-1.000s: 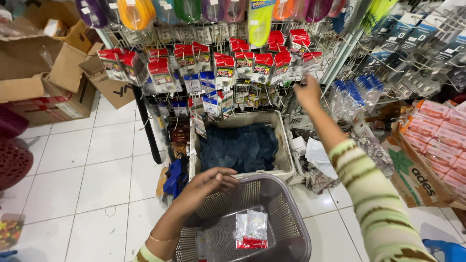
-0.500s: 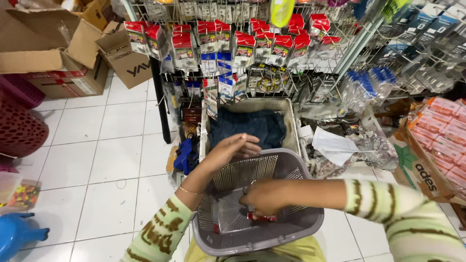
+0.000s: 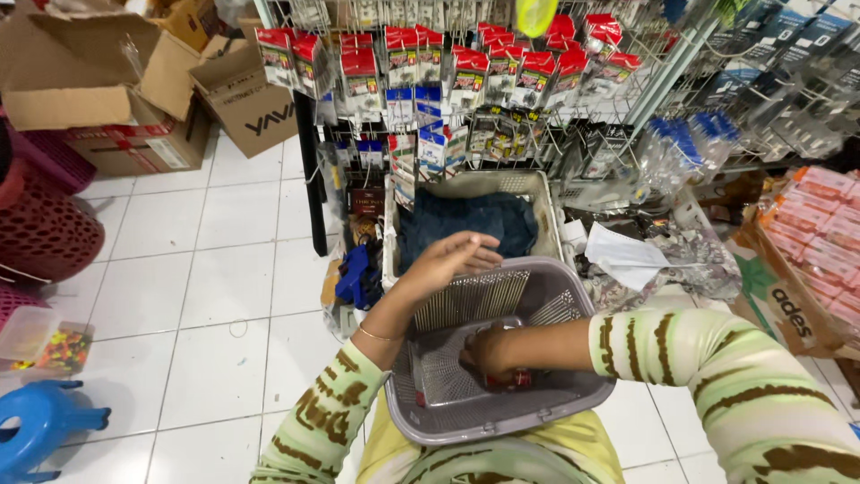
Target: The person sits on the floor in a store aisle and organizes small packaged items. They pick up packages from a grey basket, examine them, and place them onto a hanging display rack. The person repeats this process, moving items between the basket and the rack.
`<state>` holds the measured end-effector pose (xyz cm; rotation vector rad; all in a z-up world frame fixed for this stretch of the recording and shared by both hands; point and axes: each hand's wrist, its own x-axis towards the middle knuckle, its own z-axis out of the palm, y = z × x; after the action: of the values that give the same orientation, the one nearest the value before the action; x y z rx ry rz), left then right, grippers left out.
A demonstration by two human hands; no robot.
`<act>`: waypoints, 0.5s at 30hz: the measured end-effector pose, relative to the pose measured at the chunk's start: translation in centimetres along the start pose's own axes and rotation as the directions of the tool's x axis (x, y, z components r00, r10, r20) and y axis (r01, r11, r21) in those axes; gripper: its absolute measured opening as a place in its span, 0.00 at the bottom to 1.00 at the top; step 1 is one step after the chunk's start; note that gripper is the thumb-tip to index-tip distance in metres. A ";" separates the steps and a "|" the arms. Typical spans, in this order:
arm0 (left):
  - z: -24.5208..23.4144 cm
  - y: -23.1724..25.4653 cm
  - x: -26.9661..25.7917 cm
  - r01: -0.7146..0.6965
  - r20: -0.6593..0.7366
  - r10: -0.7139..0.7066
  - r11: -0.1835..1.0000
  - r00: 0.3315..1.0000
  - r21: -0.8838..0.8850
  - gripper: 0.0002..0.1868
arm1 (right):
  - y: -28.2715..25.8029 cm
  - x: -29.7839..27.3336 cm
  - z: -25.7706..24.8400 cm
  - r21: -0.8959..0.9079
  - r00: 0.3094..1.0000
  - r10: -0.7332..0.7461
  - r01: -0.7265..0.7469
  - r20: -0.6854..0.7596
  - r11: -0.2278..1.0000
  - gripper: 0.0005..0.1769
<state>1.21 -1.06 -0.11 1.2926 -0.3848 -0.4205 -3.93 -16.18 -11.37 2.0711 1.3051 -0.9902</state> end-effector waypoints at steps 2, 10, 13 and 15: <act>0.2 0.4 -0.2 -0.002 -0.001 0.002 1.000 1.000 0.000 0.30 | 1.4 1.8 3.1 0.005 0.999 -0.004 0.004 -0.042 1.000 0.34; -0.1 -0.1 0.2 0.002 0.007 -0.002 1.000 1.000 -0.006 0.31 | 1.3 0.8 1.1 -0.170 0.995 0.059 -0.073 -0.085 0.983 0.26; -0.2 0.0 0.2 0.011 0.006 -0.011 1.000 1.000 -0.004 0.31 | 1.5 0.4 1.0 -0.172 0.997 0.023 -0.036 -0.076 0.984 0.23; 0.0 0.6 -0.1 0.020 0.001 -0.020 1.000 1.000 -0.011 0.30 | 2.1 1.5 2.9 -0.177 0.997 0.067 -0.074 -0.044 0.981 0.21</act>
<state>1.17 -0.93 0.47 1.2867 -0.3700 -0.4391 -2.54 -18.29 -14.31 1.9937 1.2803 -0.7772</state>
